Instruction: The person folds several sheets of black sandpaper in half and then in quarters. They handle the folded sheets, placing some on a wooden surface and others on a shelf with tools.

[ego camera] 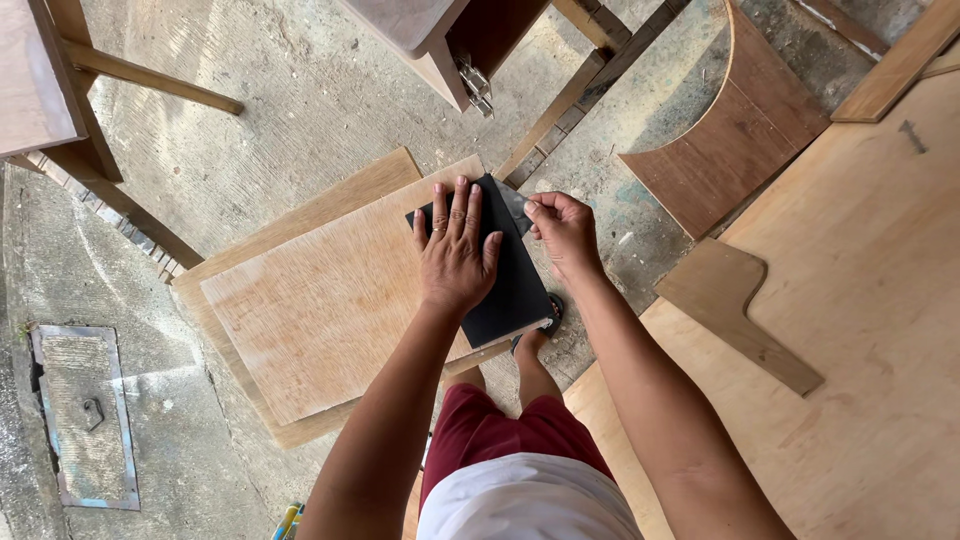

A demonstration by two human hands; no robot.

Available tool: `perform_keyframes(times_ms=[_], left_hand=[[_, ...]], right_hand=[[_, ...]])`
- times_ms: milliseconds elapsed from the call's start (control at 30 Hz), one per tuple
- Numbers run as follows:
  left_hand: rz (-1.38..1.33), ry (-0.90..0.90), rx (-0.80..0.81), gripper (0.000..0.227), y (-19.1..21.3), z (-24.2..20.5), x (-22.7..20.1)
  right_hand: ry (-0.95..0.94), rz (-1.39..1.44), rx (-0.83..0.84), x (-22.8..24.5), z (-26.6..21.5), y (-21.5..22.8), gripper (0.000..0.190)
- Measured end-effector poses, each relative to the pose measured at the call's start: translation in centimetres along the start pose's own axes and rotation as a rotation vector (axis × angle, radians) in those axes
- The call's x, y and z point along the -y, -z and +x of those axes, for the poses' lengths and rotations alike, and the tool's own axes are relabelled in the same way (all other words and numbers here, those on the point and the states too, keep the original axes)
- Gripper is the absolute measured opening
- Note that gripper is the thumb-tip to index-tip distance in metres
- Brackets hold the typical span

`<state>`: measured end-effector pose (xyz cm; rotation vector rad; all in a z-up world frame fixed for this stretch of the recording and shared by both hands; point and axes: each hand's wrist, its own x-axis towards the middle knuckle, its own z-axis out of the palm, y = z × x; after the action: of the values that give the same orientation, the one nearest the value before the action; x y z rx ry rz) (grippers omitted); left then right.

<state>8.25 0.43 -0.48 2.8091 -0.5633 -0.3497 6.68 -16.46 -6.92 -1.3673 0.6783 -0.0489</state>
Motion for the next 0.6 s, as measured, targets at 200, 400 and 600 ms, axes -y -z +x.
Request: perform_keyframes(times_ms=[200,400,600], left_hand=[[-0.006,0.002,-0.004,0.071,0.1,0.1,0.0],[-0.013,-0.007,-0.005,0.072,-0.1,0.1,0.2],[-0.029,-0.007,-0.039,0.073,-0.1,-0.5,1.1]], right_hand=[[-0.012,0.003,0.004,0.6,0.9,-1.0,0.012],[-0.006,0.133,-0.244,2.4,0.9,5.0,0.011],[-0.109,0.091,-0.222,1.9,-7.4,11.9,0.014]])
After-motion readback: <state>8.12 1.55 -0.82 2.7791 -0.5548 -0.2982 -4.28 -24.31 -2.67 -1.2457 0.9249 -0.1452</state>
